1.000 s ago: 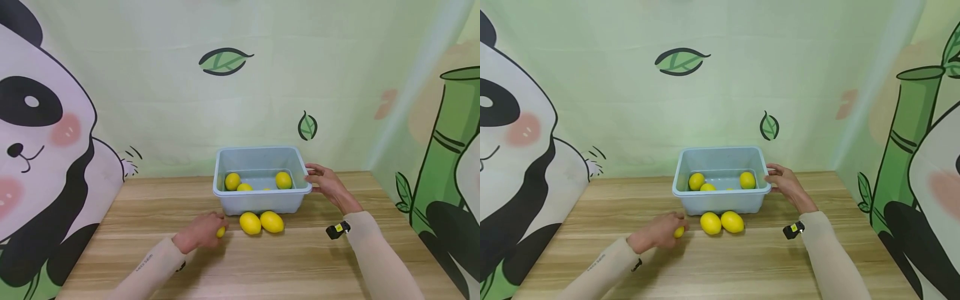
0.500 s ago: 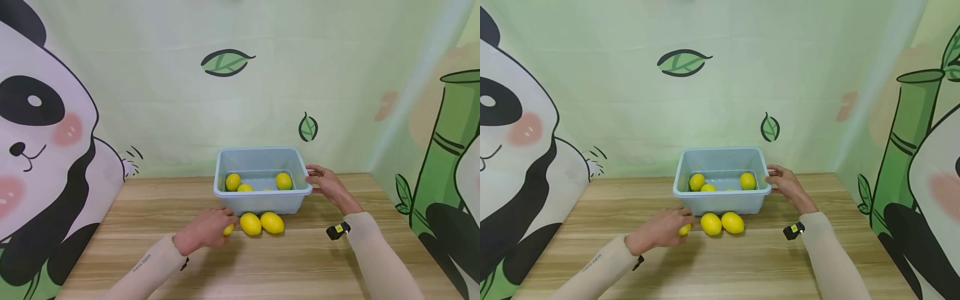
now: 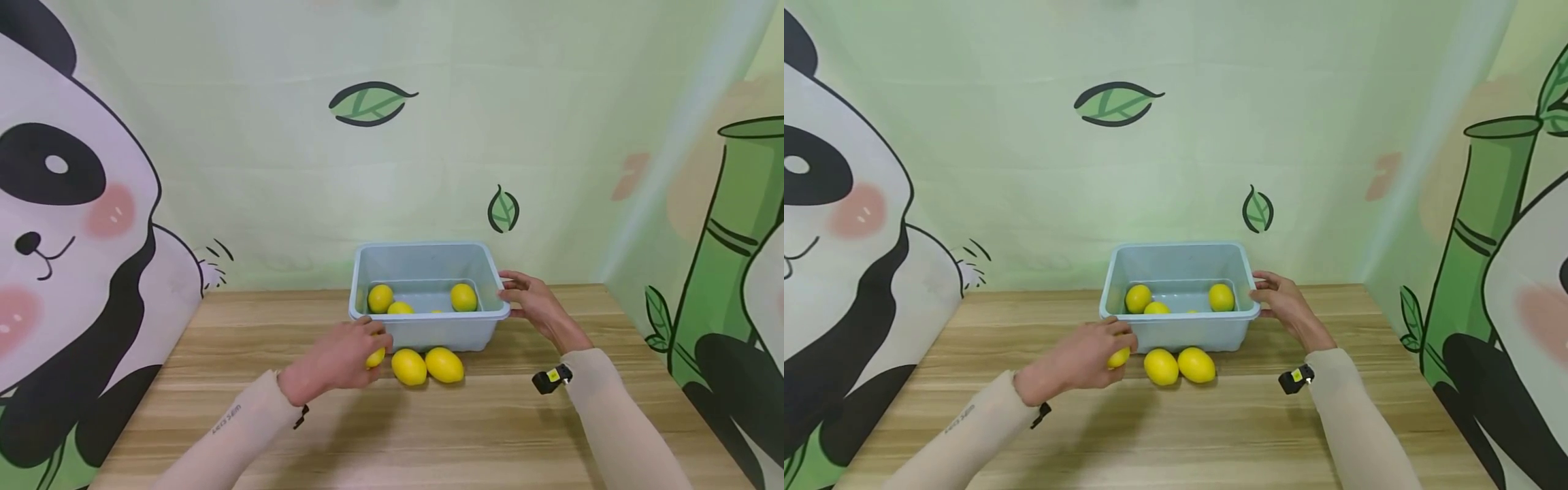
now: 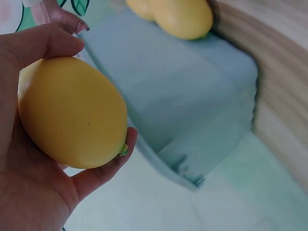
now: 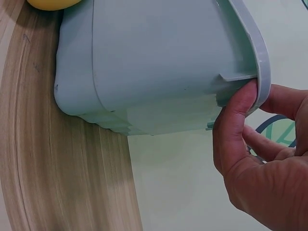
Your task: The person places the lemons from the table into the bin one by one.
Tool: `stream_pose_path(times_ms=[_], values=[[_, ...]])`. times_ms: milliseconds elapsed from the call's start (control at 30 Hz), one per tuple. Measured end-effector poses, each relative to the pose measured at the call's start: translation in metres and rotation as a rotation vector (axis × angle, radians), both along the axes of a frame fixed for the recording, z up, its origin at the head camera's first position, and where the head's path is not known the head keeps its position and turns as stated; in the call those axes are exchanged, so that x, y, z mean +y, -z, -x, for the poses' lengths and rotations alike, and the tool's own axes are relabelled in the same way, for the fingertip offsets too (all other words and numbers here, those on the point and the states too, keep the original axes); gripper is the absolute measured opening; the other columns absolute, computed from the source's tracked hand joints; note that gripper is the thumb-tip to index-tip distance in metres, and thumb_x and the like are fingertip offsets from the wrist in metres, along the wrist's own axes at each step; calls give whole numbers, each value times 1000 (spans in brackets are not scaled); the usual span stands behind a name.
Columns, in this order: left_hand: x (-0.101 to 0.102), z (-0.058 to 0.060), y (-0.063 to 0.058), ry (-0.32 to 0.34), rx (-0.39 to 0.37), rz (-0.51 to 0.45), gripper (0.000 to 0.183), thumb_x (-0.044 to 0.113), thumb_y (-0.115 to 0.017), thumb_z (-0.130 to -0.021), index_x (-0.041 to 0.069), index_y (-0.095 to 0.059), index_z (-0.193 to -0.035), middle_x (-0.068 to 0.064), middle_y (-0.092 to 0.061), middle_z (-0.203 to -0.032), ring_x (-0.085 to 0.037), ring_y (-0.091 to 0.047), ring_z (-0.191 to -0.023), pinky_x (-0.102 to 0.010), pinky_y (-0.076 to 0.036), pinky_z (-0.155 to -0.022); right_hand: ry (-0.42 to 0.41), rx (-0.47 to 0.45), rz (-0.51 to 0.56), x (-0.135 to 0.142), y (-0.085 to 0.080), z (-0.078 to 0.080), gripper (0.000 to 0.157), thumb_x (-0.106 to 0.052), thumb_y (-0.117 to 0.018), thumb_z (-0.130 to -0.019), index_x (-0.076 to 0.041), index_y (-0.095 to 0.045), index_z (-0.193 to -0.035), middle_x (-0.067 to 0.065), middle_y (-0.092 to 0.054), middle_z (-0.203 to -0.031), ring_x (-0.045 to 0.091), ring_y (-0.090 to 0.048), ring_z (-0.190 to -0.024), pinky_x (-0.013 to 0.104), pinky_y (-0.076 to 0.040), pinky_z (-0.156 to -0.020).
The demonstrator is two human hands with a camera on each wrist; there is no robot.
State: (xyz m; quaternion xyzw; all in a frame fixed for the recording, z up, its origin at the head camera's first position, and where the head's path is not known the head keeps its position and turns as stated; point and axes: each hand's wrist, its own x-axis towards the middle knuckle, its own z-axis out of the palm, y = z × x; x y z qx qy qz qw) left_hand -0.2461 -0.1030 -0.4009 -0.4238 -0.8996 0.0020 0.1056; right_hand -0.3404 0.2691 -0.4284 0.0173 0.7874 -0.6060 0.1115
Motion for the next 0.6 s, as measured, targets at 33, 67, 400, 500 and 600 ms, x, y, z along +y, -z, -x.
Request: stream_pose_path(times_ms=[33, 67, 400, 500, 600], values=[[0, 1, -3, 7, 18, -6, 21, 29, -75, -81, 20, -65, -97, 2, -61, -98, -18, -57, -87, -30, -51, -64, -1, -2, 2, 0, 0, 0, 58, -14, -56, -98, -13, -34, -152, 20, -41, -146, 32, -51, -120, 41, -54, -97], [0, 2, -6, 11, 30, -13, 21, 29, -75, -81, 19, -65, -97, 2, -61, -98, -18, -57, -86, -30, -50, -63, -1, -4, 3, 0, -1, 0, 58, -14, -56, -98, -13, -34, -152, 20, -41, -146, 32, -51, -120, 41, -54, -97], [9, 15, -38, -4, 35, -69, 21, 23, -69, -82, 16, -67, -102, 1, -61, -97, -17, -55, -81, -26, -45, -55, 5, -11, 18, 1, -1, 1, 58, -14, -55, -98, -13, -35, -152, 20, -41, -147, 29, -52, -118, 32, -58, -88], [14, 19, -48, -11, 31, -89, 22, 23, -68, -84, 16, -68, -104, 0, -64, -103, -19, -58, -88, -30, -49, -58, 6, -11, 17, 1, -1, 0, 58, -14, -55, -98, -13, -35, -152, 19, -41, -147, 29, -52, -118, 33, -58, -88], [18, 24, -55, -20, 35, -89, 21, 24, -69, -85, 17, -68, -105, 0, -64, -103, -19, -59, -89, -31, -51, -59, 4, -11, 18, 1, -1, -1, 58, -13, -55, -98, -13, -35, -152, 20, -41, -147, 31, -51, -120, 34, -58, -89]])
